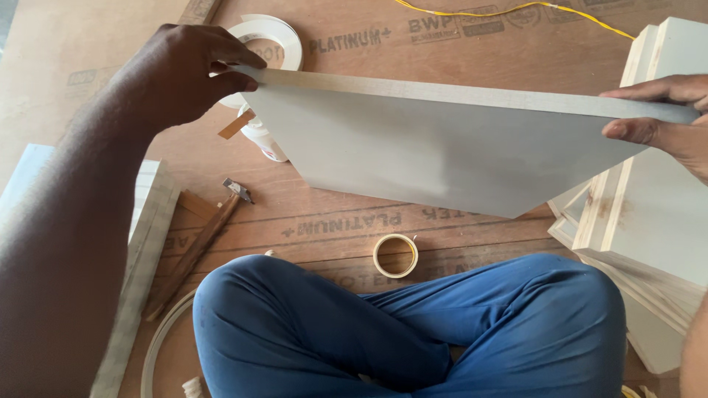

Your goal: The person sits on the floor and applies adhesive to the edge of a white panel using a small stick. They then press a thin strip onto the glued edge and smooth it down. Finally, they apply pieces of masking tape along the edge of the panel.

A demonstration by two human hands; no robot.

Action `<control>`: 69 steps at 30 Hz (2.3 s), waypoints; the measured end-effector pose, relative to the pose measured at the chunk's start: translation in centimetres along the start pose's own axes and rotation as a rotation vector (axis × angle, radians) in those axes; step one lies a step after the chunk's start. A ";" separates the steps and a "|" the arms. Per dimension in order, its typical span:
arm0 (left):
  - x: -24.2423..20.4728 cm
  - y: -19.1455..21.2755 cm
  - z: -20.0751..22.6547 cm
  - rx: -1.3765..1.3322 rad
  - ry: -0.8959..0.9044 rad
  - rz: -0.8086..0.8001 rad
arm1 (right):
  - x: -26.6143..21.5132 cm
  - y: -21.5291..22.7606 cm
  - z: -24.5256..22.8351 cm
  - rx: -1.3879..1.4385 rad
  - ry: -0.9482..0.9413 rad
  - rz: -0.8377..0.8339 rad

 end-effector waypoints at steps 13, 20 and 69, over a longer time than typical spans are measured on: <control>0.1 -0.4 0.4 0.208 0.031 -0.070 | -0.9 1.1 2.6 0.038 0.080 0.089; 0.1 -0.3 0.7 0.228 0.018 -0.065 | -1.2 1.1 3.7 0.176 0.170 0.088; 3.6 -14.6 18.8 -0.180 -0.265 0.447 | -3.8 -2.6 0.2 0.999 0.178 0.436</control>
Point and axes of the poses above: each hand's wrist, its own x-axis towards the middle knuckle, its own y-axis out of the back of the hand, z = x × y, the point moved 6 cm from there along x, towards the middle knuckle, and after that the axes turned 13 degrees about -x, right-handed, at the moved point
